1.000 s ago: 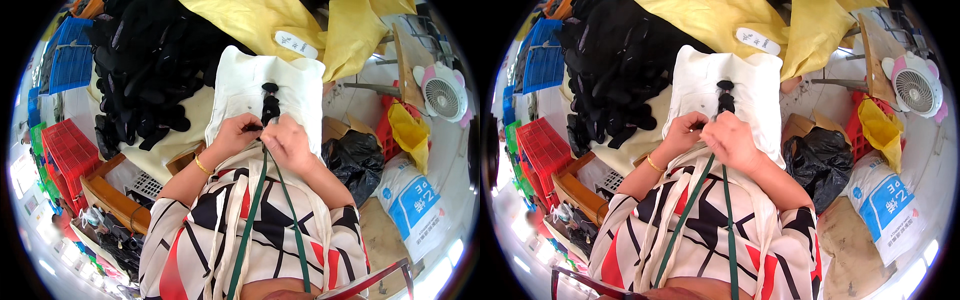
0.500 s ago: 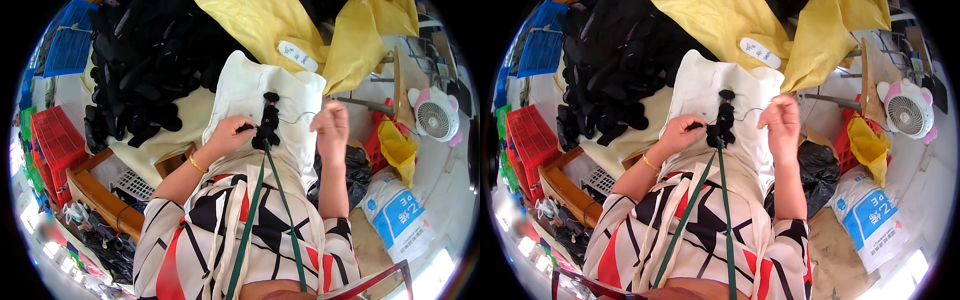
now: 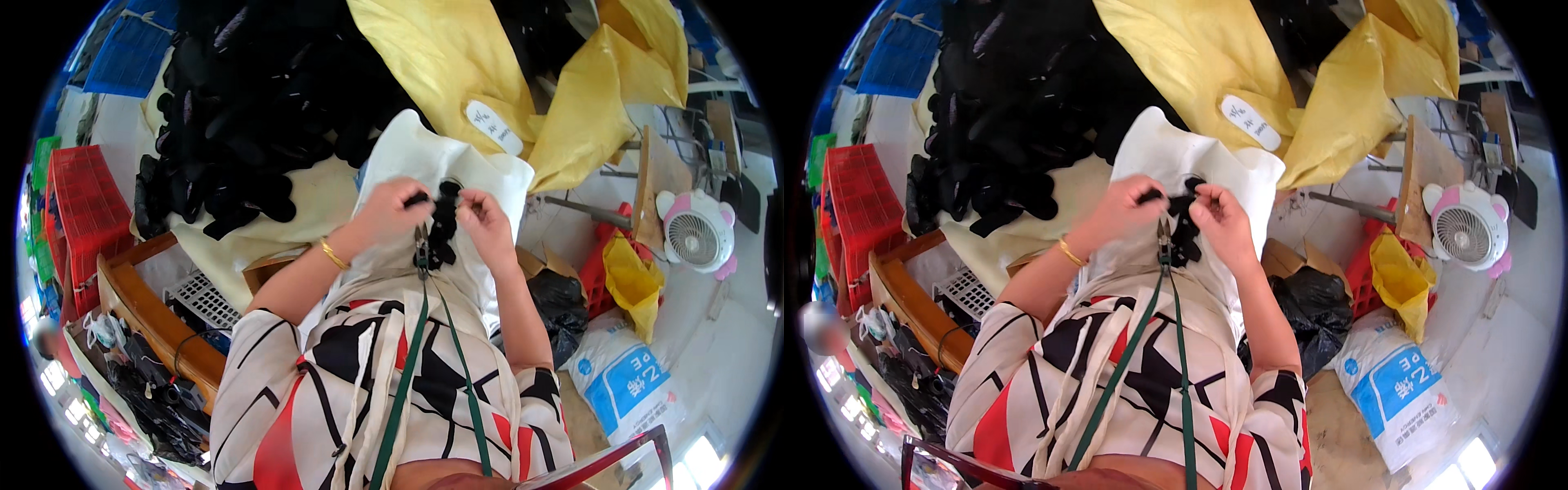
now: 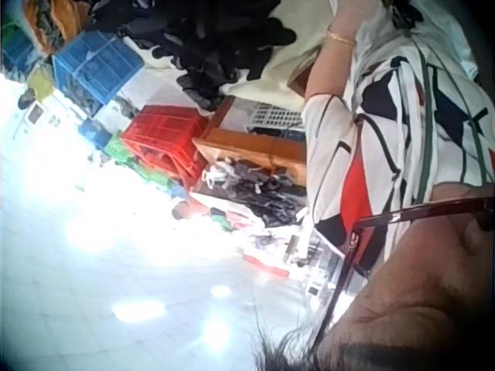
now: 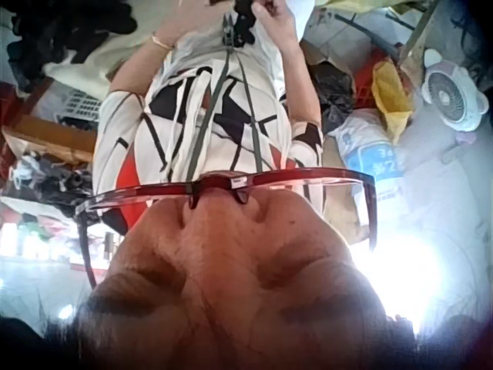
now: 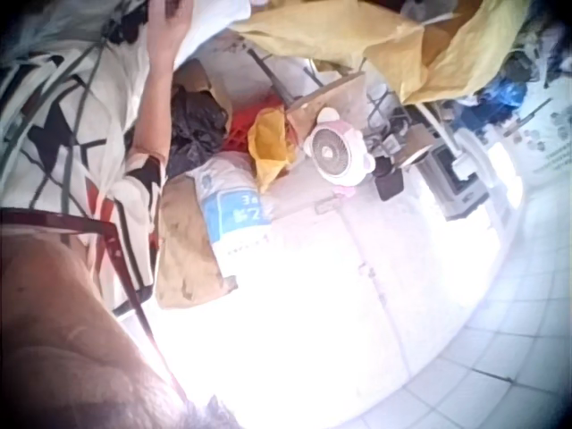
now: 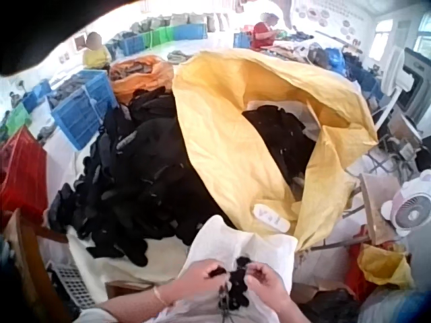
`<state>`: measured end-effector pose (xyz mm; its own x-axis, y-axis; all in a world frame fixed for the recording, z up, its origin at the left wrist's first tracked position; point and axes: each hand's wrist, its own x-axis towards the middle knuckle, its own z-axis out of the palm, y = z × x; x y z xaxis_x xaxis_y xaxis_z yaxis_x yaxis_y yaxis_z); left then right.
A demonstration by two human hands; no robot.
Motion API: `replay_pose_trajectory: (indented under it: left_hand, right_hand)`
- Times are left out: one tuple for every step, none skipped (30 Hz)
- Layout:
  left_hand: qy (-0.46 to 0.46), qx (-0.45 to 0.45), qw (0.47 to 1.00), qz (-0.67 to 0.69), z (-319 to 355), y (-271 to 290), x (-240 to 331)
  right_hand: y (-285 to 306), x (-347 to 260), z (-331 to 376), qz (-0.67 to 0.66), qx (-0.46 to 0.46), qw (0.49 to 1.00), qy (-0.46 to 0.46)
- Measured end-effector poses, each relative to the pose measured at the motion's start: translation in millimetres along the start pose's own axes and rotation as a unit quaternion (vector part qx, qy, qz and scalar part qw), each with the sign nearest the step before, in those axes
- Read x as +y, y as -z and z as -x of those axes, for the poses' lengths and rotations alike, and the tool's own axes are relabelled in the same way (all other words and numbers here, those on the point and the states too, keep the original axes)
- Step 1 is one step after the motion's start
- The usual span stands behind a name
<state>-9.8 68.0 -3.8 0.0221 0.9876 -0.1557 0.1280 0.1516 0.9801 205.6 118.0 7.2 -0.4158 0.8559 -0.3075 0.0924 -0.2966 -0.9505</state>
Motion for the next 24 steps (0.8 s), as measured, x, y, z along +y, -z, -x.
replay_pose_trajectory:
  left_hand:
    - [0.005,-0.029,0.998,0.049,2.0,-9.5,4.4]
    - [-0.017,-0.034,0.998,0.054,2.0,-15.9,4.6]
    - [-0.007,-0.044,0.996,0.082,2.1,-19.1,7.0]
    - [-0.013,-0.072,0.995,0.073,1.0,-16.6,11.3]
    - [0.014,-0.089,0.99,0.109,1.7,-18.4,9.5]
    - [0.041,-0.105,0.983,0.145,0.8,-17.2,7.0]
    - [0.046,-0.111,0.985,0.123,-1.8,-11.1,10.6]
    - [0.04,-0.069,0.986,0.143,-7.6,-3.3,-4.6]
    - [0.034,-0.027,0.986,0.162,-13.5,4.3,-28.4]
    - [0.03,0.013,0.982,0.183,-19.3,11.0,-50.5]
    - [0.09,0.055,0.961,0.257,-25.5,22.4,-62.8]
    - [0.107,0.096,0.95,0.278,-30.4,34.8,-82.0]
    - [0.127,0.135,0.936,0.299,-36.6,46.1,-106.8]
    - [0.163,0.153,0.938,0.265,-42.7,55.5,-125.0]
    - [0.2,0.171,0.937,0.229,-50.1,64.3,-143.0]
    - [0.237,0.186,0.934,0.192,-57.4,71.4,-164.1]
    - [0.243,0.172,0.944,0.139,-63.7,78.2,-190.7]
    - [0.25,0.159,0.951,0.086,-71.7,83.8,-224.0]
    - [0.256,0.145,0.955,0.033,-80.9,87.3,-248.7]
    - [0.217,0.12,0.966,-0.067,-94.7,89.6,-262.3]
    - [0.174,0.093,0.966,-0.165,-107.8,91.1,-275.2]
    - [0.13,0.064,0.955,-0.26,-119.5,90.4,-290.6]
    - [0.123,0.048,0.951,-0.28,-132.1,88.4,-304.9]
    - [0.116,0.033,0.947,-0.299,-144.0,84.3,-318.5]
  right_hand:
    - [0.8,3.8,2.8,0.022,-0.029,0.999,0.002]
    - [-0.6,-4.5,5.6,0.077,-0.058,0.995,-0.007]
    - [3.5,-3.6,7.9,0.115,-0.058,0.992,-0.012]
    - [10.0,-2.1,10.2,0.155,-0.054,0.986,-0.017]
    - [15.6,-0.2,12.3,0.132,-0.044,0.99,-0.014]
    - [21.5,1.5,12.7,0.109,-0.035,0.993,-0.011]
    - [32.2,2.8,15.3,0.089,0.004,0.996,-0.014]
    - [42.7,6.0,13.5,0.067,0.04,0.997,-0.018]
    - [53.5,9.0,10.8,0.045,0.076,0.996,-0.022]
    - [65.0,13.3,9.5,0.025,0.114,0.993,-0.029]
    - [76.5,15.5,8.8,0.02,0.154,0.987,-0.043]
    - [85.4,17.3,7.4,0.016,0.193,0.979,-0.058]
    - [90.5,17.2,5.1,-0.003,0.204,0.977,-0.055]
    - [94.8,17.5,3.7,-0.022,0.213,0.975,-0.053]
    - [98.4,22.9,0.3,-0.016,0.245,0.968,-0.055]
    - [92.9,25.2,-6.6,-0.047,0.264,0.963,-0.032]
    - [94.1,32.2,-10.3,-0.039,0.284,0.958,-0.018]
    - [95.8,40.8,-15.9,-0.031,0.301,0.953,-0.005]
    - [94.0,43.0,-20.7,-0.024,0.315,0.949,-0.015]
    - [88.4,41.6,-24.1,-0.017,0.332,0.943,-0.024]
    - [82.8,41.2,-27.3,-0.011,0.349,0.937,-0.034]
    - [77.2,44.3,-31.6,0.024,0.356,0.934,-0.021]
    - [71.1,45.3,-34.9,0.059,0.362,0.93,-0.006]
    - [68.9,47.8,-36.4,0.094,0.367,0.925,0.008]
